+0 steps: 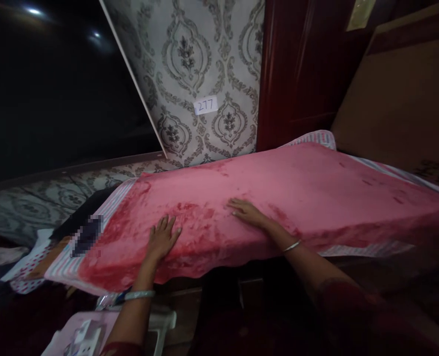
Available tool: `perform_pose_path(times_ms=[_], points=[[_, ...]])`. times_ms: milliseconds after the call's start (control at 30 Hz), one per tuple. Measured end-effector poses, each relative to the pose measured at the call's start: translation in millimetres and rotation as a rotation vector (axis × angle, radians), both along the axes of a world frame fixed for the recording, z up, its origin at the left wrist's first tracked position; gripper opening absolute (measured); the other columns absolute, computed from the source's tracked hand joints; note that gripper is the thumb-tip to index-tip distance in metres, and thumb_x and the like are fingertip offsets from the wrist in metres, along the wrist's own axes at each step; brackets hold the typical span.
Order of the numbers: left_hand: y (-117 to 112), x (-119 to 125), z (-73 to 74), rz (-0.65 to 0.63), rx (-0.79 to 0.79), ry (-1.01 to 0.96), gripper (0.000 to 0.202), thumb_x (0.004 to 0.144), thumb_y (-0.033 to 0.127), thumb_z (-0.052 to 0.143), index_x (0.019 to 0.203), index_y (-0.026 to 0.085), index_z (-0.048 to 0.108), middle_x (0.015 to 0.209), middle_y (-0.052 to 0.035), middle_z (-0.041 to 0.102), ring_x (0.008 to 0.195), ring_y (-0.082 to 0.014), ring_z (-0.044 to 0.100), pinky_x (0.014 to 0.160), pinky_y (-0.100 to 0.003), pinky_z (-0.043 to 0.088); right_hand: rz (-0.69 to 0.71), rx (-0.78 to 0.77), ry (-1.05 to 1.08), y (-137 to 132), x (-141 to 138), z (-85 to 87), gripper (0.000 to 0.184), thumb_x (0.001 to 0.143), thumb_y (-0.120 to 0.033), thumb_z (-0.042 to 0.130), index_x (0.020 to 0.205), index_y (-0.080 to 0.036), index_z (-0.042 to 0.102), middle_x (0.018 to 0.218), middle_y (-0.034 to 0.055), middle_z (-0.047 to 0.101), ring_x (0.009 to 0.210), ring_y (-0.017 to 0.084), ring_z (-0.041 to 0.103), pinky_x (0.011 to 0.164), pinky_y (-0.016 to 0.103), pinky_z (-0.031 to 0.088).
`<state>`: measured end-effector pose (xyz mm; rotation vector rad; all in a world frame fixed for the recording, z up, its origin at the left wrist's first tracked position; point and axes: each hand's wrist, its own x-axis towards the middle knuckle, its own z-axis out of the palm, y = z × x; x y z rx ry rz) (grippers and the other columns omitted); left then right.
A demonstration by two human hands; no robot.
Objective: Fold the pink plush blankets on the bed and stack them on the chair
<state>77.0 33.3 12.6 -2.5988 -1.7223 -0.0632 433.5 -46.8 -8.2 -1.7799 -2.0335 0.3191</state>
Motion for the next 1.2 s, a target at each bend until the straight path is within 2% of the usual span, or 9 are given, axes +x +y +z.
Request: perform_pose_path(times_ms=[67, 167, 233, 367, 533, 733, 867, 1000, 1200], points=[[0.5, 0.9, 0.1, -0.002, 0.003, 0.003, 0.063, 0.099, 0.050, 0.033, 0.154, 0.018, 0.037, 0.163, -0.0155, 0.025, 0.152, -0.0295, 0.022, 0.119, -0.058, 0.023, -0.084, 0.090, 0.064, -6.7, 15.8, 1.1, 0.052, 0.099, -0.036, 0.042, 0.149, -0.022, 0.049, 0.154, 0.0086, 0.045, 0.145, 0.024, 0.038, 0.119, 0.044, 0.031], [-0.4, 2.9, 0.5, 0.011, -0.002, 0.002, 0.063, 0.099, 0.049, 0.031, 0.154, 0.018, 0.036, 0.164, -0.0143, 0.023, 0.153, -0.0289, 0.020, 0.120, -0.058, 0.021, -0.276, 0.145, 0.030, -21.2, 33.2, -0.8, 0.055, 0.099, -0.034, 0.041, 0.150, -0.017, 0.047, 0.154, 0.0119, 0.045, 0.144, 0.025, 0.040, 0.119, 0.044, 0.032], [-1.0, 4.3, 0.8, 0.028, -0.009, 0.005, 0.063, 0.099, 0.049, 0.030, 0.155, 0.019, 0.033, 0.165, -0.0125, 0.022, 0.153, -0.0278, 0.018, 0.121, -0.057, 0.020, -0.362, 0.090, -0.048, -30.3, 37.5, -1.9, 0.055, 0.100, -0.036, 0.040, 0.151, -0.017, 0.045, 0.157, 0.0128, 0.041, 0.146, 0.028, 0.036, 0.118, 0.047, 0.031], [0.7, 5.8, -0.2, 0.035, 0.006, 0.024, 0.063, 0.099, 0.048, 0.031, 0.155, 0.021, 0.034, 0.165, -0.0108, 0.023, 0.153, -0.0263, 0.020, 0.121, -0.054, 0.022, -0.465, -0.072, -0.209, -41.6, 36.4, -0.9, 0.058, 0.101, -0.047, 0.037, 0.155, -0.026, 0.037, 0.164, 0.0107, 0.025, 0.150, 0.035, 0.023, 0.116, 0.061, 0.024], [5.3, 4.2, -7.4, 0.043, 0.055, 0.023, 0.062, 0.098, 0.046, 0.032, 0.156, 0.021, 0.033, 0.164, -0.0114, 0.026, 0.152, -0.0268, 0.024, 0.119, -0.054, 0.025, -0.470, -0.156, -0.315, -46.0, 35.2, -0.8, 0.061, 0.101, -0.053, 0.033, 0.157, -0.029, 0.032, 0.166, 0.0091, 0.020, 0.152, 0.035, 0.017, 0.118, 0.061, 0.017], [7.9, -0.6, -14.8, 0.004, 0.101, -0.057, 0.060, 0.099, 0.047, 0.029, 0.154, 0.024, 0.038, 0.163, -0.0112, 0.030, 0.150, -0.0278, 0.028, 0.118, -0.055, 0.025, -0.476, -0.158, -0.330, -47.7, 35.5, -1.3, 0.061, 0.102, -0.055, 0.030, 0.157, -0.029, 0.032, 0.166, 0.0093, 0.021, 0.152, 0.034, 0.018, 0.118, 0.059, 0.017], [6.9, 1.0, -12.3, 0.013, 0.053, -0.039, 0.061, 0.098, 0.047, 0.033, 0.154, 0.023, 0.037, 0.163, -0.0114, 0.028, 0.151, -0.0280, 0.026, 0.119, -0.056, 0.024, -0.475, -0.131, -0.350, -49.9, 35.4, -3.8, 0.060, 0.102, -0.053, 0.030, 0.156, -0.029, 0.035, 0.165, 0.0101, 0.025, 0.151, 0.033, 0.022, 0.117, 0.059, 0.021], [-3.0, 3.7, -5.1, 0.043, -0.027, -0.013, 0.063, 0.099, 0.048, 0.034, 0.155, 0.020, 0.036, 0.164, -0.0125, 0.025, 0.152, -0.0284, 0.022, 0.121, -0.056, 0.018, -0.480, -0.086, -0.415, -52.4, 36.9, -14.8, 0.057, 0.101, -0.048, 0.032, 0.154, -0.028, 0.040, 0.162, 0.0097, 0.031, 0.148, 0.034, 0.028, 0.115, 0.059, 0.025], [-12.6, 0.2, -0.8, 0.042, -0.051, -0.048, 0.063, 0.099, 0.052, 0.034, 0.155, 0.024, 0.036, 0.164, -0.0110, 0.024, 0.153, -0.0276, 0.020, 0.122, -0.055, 0.017, -0.464, 0.004, -0.468, -48.8, 47.4, -39.5, 0.058, 0.098, -0.046, 0.033, 0.151, -0.027, 0.045, 0.160, 0.0098, 0.037, 0.145, 0.036, 0.033, 0.111, 0.060, 0.031]])
